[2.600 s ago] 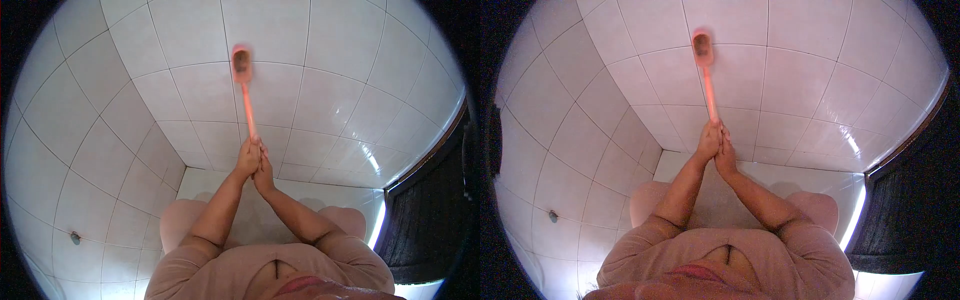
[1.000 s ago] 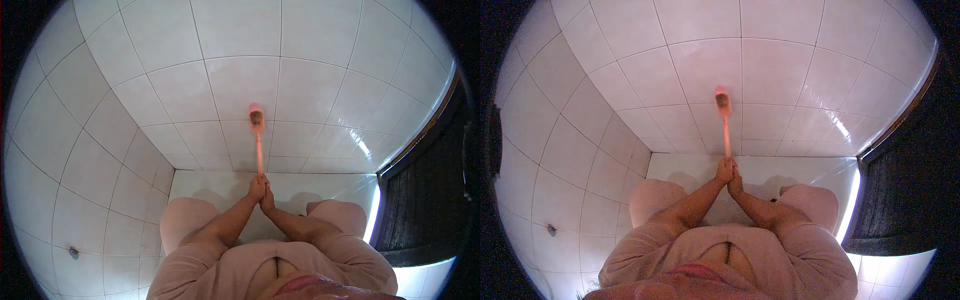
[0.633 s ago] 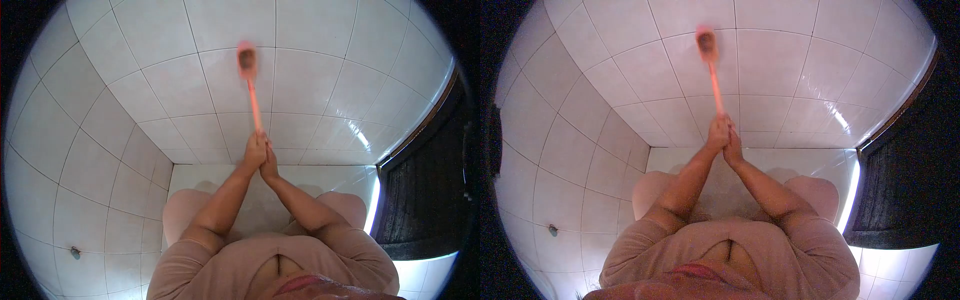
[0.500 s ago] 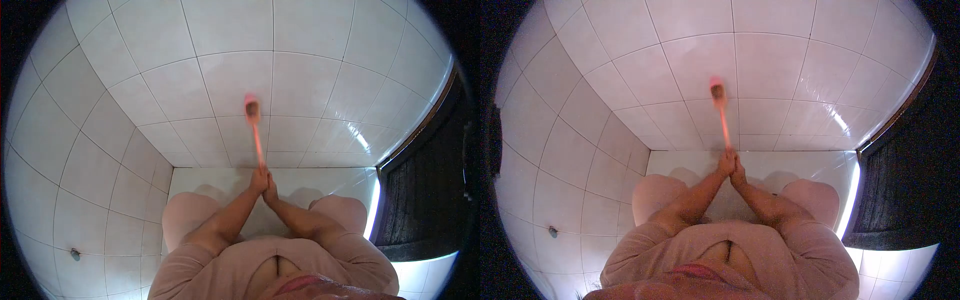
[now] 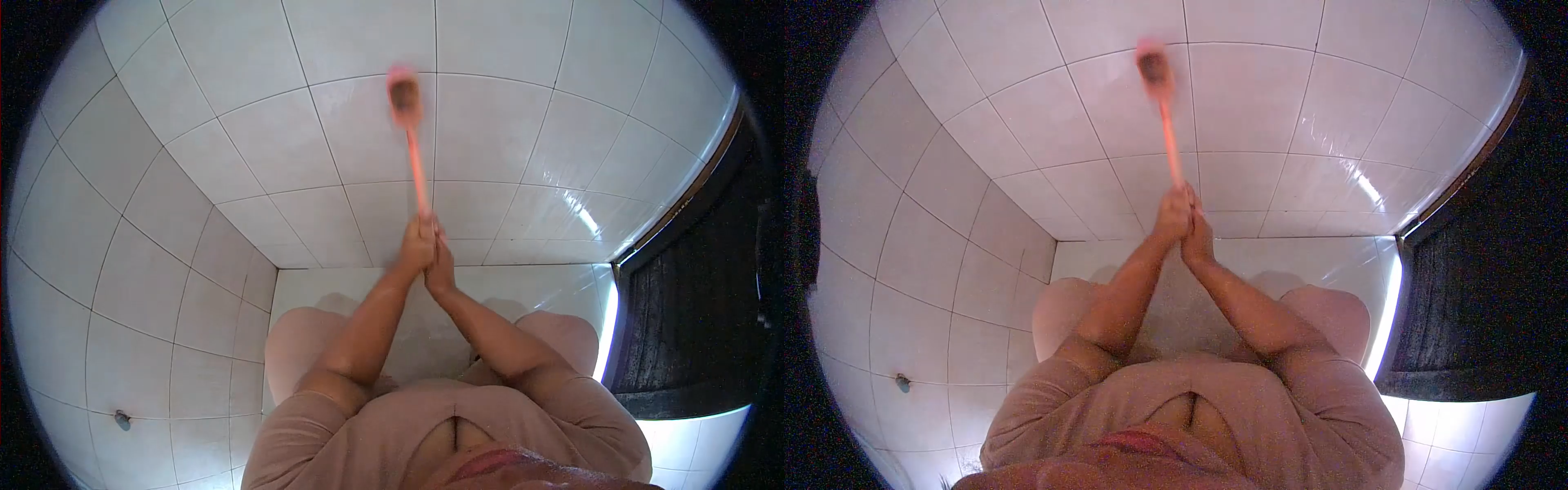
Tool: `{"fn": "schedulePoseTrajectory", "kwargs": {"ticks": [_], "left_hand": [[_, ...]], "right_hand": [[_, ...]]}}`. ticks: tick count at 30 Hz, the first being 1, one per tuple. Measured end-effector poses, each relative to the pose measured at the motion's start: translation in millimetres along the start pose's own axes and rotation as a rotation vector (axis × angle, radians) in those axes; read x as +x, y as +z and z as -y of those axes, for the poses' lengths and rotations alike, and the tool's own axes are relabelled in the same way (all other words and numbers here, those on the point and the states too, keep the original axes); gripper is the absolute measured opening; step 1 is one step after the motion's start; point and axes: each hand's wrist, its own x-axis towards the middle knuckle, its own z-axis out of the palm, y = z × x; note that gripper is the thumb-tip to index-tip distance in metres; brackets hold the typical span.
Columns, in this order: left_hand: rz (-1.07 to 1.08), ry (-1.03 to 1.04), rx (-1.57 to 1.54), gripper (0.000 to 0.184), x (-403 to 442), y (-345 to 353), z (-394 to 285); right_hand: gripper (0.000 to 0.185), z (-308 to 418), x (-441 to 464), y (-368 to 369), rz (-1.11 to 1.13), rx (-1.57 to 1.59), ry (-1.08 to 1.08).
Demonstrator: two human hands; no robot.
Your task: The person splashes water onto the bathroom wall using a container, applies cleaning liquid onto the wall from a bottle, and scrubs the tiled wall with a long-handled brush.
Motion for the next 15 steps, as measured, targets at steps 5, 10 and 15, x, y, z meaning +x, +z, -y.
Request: {"fn": "schedulePoseTrajectory", "kwargs": {"ticks": [5,10,15], "left_hand": [[0.020,-0.224,0.394,0.035,-74,1,85],[0.041,-0.143,0.217,0.034,-40,12,6],[0.061,-0.017,0.050,0.036,19,21,-65]], "right_hand": [[0.046,-78,-84,-4,0.026,-0.019,0.261],[0.046,-53,-38,2,-0.053,0.249,0.321],[0.042,29,22,-8,-0.033,0.332,0.053]]}}
